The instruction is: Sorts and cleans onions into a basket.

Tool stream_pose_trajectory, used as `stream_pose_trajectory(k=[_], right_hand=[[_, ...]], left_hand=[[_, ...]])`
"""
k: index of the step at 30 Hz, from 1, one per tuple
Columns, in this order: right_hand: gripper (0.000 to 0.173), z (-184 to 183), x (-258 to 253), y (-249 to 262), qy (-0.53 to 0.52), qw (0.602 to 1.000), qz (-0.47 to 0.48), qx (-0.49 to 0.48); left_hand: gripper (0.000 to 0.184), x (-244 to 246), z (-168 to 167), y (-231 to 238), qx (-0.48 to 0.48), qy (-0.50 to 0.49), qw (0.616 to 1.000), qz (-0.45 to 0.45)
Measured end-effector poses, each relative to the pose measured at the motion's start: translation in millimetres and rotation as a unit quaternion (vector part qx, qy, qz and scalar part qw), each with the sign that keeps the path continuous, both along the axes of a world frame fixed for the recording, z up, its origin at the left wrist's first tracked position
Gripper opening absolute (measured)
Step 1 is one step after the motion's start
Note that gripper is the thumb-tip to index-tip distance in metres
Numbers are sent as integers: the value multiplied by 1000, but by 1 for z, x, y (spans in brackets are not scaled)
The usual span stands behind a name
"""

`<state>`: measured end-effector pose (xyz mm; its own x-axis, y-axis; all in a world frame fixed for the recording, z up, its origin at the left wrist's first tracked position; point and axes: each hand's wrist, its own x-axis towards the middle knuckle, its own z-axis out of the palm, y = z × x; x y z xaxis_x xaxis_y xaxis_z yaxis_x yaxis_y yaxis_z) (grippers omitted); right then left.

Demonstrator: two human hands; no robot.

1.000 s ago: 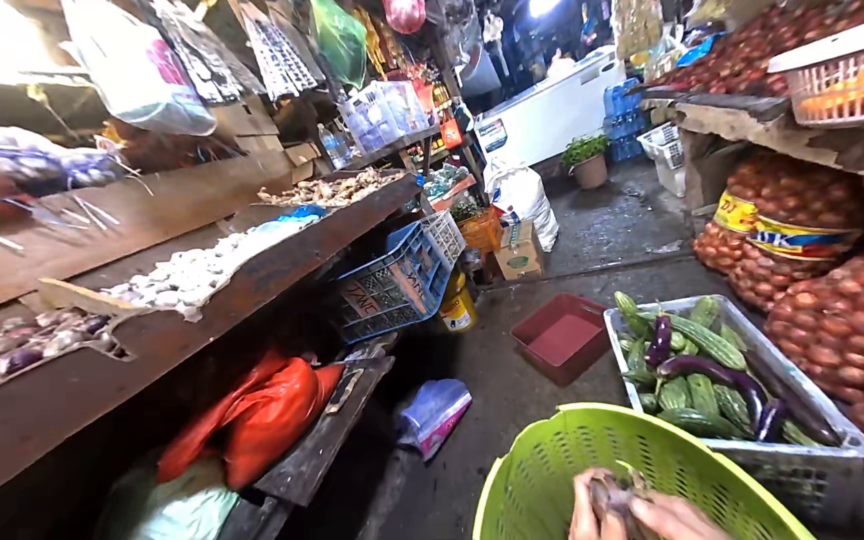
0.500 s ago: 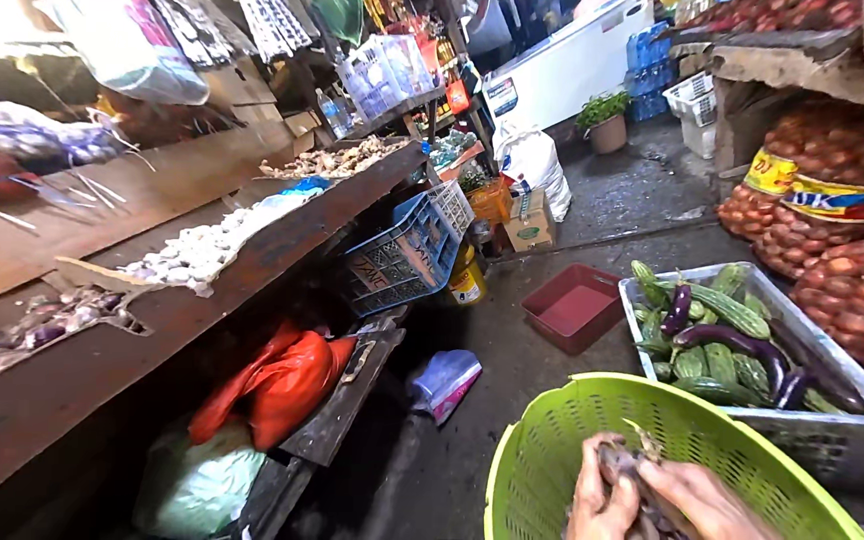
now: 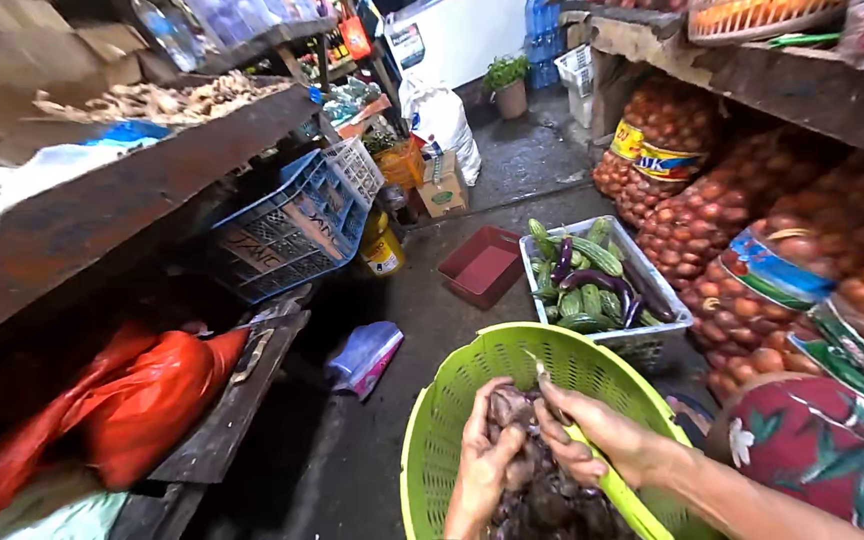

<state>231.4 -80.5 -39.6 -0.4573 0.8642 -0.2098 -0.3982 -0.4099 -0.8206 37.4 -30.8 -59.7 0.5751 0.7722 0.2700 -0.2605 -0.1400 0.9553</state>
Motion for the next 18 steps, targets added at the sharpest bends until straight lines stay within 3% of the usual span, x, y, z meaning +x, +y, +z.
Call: stream_pose_trajectory(k=[2,4,8,11,13,16,18], right_hand=[[52,-1,4,3,-70,995,-37,64],[29,1,4,3,-144,975,-114,128],[42,-1,0,4,-215,932,-233,175],[16,-4,0,4,-243,918,-254,183],[5,-3,2,4,-248,921,-247,173],[4,3,3,0,-264,926,-192,189],[9,2,-1,-3,-293,915,-148,234]], left_hand=[[59,-2,2,1,13,13,1000,24],[61,-2,4,1,58,53,995,60],[63,-3,-5,5,144,118,976,111],[62,-3,-8,7,188,165,960,128],[61,-3,-9,7,262,240,919,171],[58,-2,-15,8,372,350,826,237],[54,0,-16,6,392,374,803,250]])
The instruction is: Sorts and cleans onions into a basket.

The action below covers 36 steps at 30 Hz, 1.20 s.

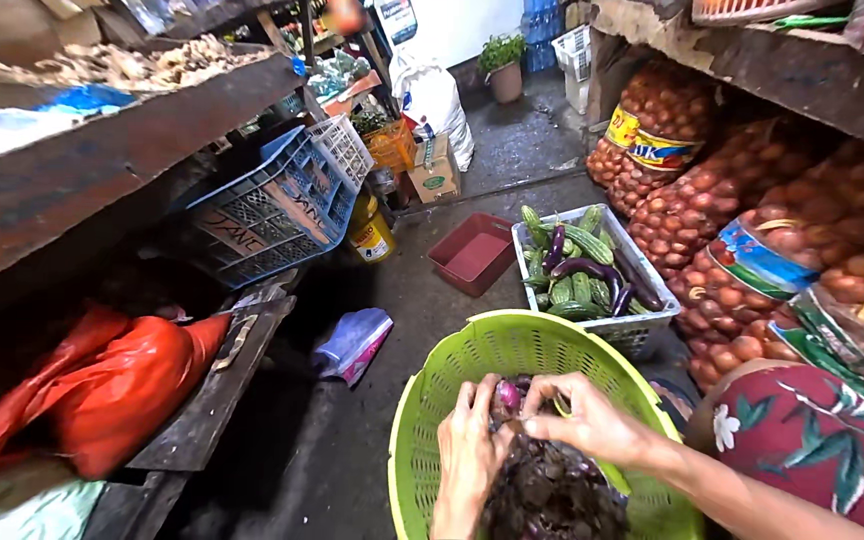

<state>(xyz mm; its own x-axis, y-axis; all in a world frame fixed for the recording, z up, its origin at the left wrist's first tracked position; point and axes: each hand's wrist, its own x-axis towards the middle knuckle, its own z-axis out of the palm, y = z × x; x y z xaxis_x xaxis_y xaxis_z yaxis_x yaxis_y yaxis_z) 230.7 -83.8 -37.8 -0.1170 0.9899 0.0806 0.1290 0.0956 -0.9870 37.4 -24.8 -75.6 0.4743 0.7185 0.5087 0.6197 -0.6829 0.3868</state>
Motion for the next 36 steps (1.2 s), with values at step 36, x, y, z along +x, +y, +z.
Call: stream_pose_trajectory(k=[36], right_hand=[[27,-14,-12,-1,-65,968,-184,156]], left_hand=[[38,-6,27,-8,-604,-539,557,-187]])
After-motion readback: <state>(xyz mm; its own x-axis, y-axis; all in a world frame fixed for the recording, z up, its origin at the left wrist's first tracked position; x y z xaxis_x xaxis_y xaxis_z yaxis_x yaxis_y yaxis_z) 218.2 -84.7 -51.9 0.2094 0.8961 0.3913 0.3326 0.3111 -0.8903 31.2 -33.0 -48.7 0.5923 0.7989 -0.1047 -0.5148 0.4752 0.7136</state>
